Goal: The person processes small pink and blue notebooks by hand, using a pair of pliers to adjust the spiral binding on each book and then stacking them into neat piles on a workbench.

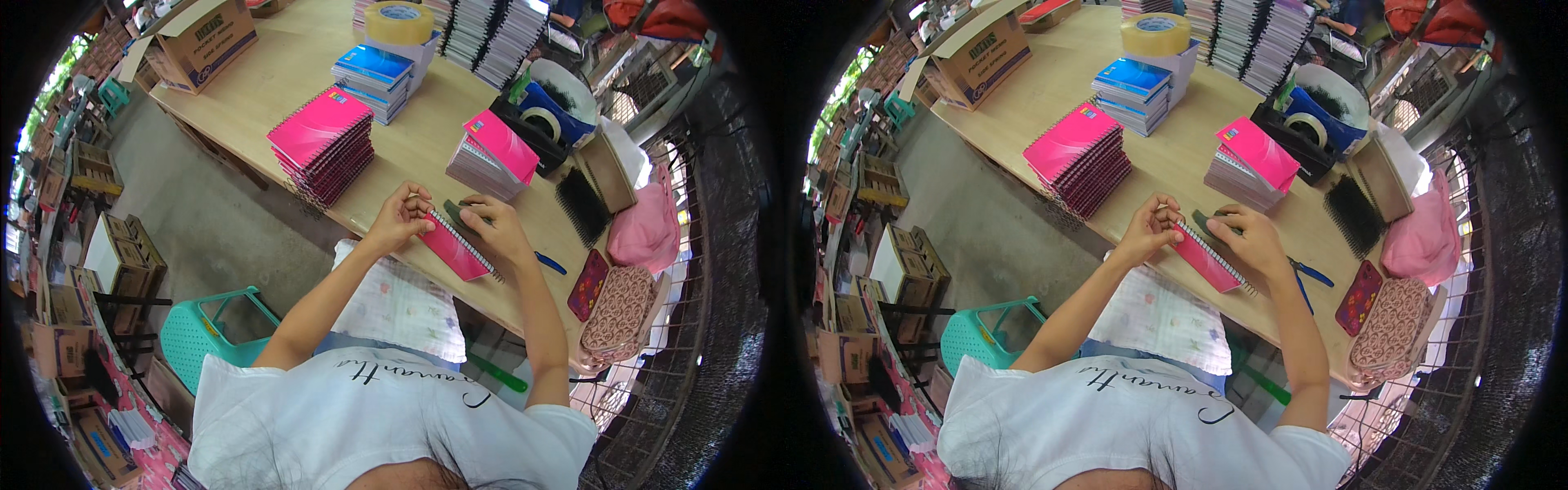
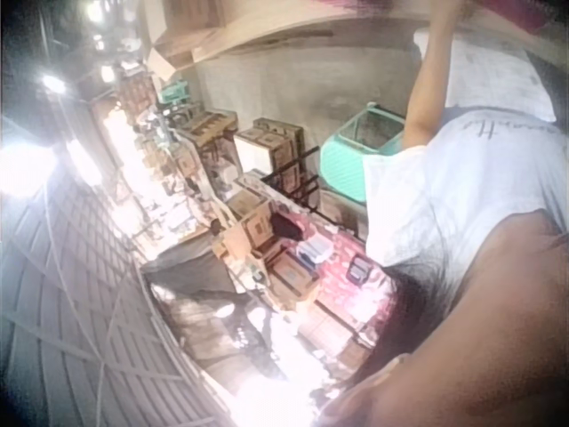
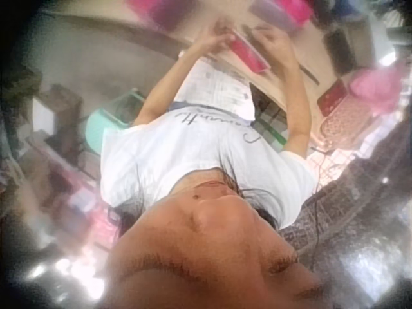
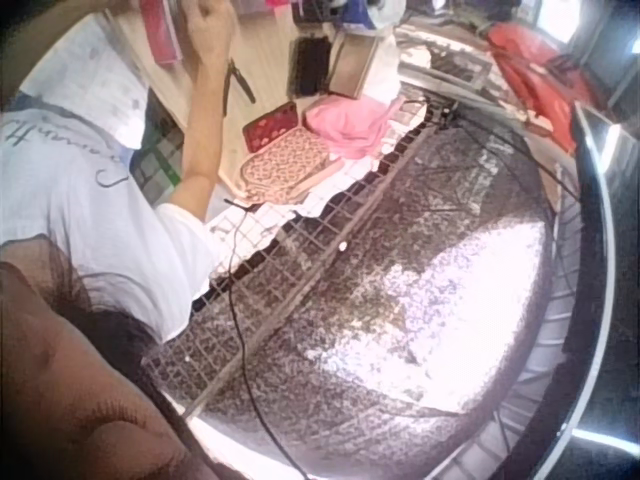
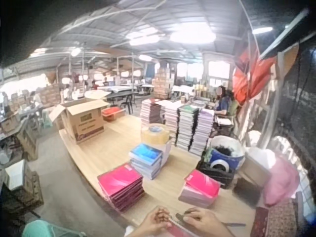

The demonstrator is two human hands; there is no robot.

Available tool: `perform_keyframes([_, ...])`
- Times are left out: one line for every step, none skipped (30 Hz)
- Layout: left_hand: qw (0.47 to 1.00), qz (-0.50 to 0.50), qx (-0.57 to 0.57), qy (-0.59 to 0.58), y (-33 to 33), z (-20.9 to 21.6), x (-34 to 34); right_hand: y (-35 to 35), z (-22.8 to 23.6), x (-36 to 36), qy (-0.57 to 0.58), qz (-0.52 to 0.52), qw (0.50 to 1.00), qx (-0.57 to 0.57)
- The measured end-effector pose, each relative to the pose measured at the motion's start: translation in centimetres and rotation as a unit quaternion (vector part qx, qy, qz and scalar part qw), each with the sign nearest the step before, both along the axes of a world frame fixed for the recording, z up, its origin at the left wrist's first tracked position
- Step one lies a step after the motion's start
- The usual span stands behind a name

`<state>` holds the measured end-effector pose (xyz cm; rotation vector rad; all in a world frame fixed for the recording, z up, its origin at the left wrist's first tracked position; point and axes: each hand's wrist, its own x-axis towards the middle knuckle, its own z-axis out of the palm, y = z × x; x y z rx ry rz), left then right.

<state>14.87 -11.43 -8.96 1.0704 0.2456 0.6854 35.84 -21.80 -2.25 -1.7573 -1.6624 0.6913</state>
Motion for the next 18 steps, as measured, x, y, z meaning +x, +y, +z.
perform_keyframes([1.0,0.009,0.0,0.004,-0.1,0.3,-0.4,-0.4,0.1,0.2,-0.027,-0.033,0.999,0.024])
perform_keyframes([1.0,0.023,-0.007,0.006,-0.3,0.7,-0.8,-1.8,0.1,0.2,-0.053,-0.067,0.995,0.048])
perform_keyframes([0.999,0.039,-0.013,0.009,-0.5,1.1,-1.2,-3.4,-0.1,0.2,-0.078,-0.1,0.989,0.073])
perform_keyframes([0.998,0.053,-0.018,0.011,-0.6,1.4,-1.6,-5.5,-0.8,1.2,-0.134,-0.158,0.976,0.072])
perform_keyframes([0.997,0.069,-0.01,0.015,-0.7,1.4,-1.9,-7.9,-1.6,2.1,-0.189,-0.218,0.955,0.07])
perform_keyframes([0.996,0.085,-0.003,0.017,-0.8,1.3,-2.0,-10.1,-2.0,2.0,-0.32,-0.236,0.916,0.048])
perform_keyframes([0.995,0.098,0.002,0.018,-1.0,1.3,-1.9,-12.1,-2.1,2.0,-0.446,-0.252,0.859,0.023])
perform_keyframes([0.996,0.086,0.006,0.018,-1.3,1.8,-1.8,-13.4,-2.9,2.5,-0.433,-0.257,0.864,0.021])
perform_keyframes([0.997,0.073,0.011,0.019,-1.5,3.0,-1.8,-14.5,-4.4,3.1,-0.419,-0.263,0.869,0.02])
perform_keyframes([0.998,0.064,0.017,0.02,-1.8,3.8,-1.8,-14.7,-4.9,3.2,-0.405,-0.266,0.875,0.021])
perform_keyframes([0.998,0.057,0.024,0.024,-2.0,4.3,-1.8,-14.8,-4.9,3.4,-0.334,-0.29,0.896,0.047])
perform_keyframes([0.998,0.053,0.032,0.029,-2.2,4.6,-1.9,-14.3,-4.2,3.0,-0.259,-0.311,0.911,0.075])
perform_keyframes([0.997,0.048,0.042,0.033,-2.3,5.0,-1.9,-13.5,-3.1,2.7,-0.183,-0.329,0.92,0.104])
perform_keyframes([0.998,0.038,0.044,0.036,-2.3,5.4,-1.8,-12.6,-1.7,2.1,-0.175,-0.291,0.931,0.133])
perform_keyframes([0.998,0.03,0.045,0.039,-2.4,5.8,-2.0,-11.3,0.5,0.9,-0.166,-0.251,0.94,0.161])
perform_keyframes([0.998,0.018,0.046,0.042,-2.5,6.2,-2.0,-10.2,2.7,-0.2,-0.157,-0.213,0.946,0.188])
perform_keyframes([0.998,0.012,0.043,0.044,-2.7,6.7,-1.9,-8.9,4.9,-1.1,-0.249,-0.134,0.93,0.233])
perform_keyframes([0.998,0.006,0.04,0.046,-2.8,7.2,-1.9,-7.7,6.8,-1.8,-0.337,-0.054,0.899,0.275])
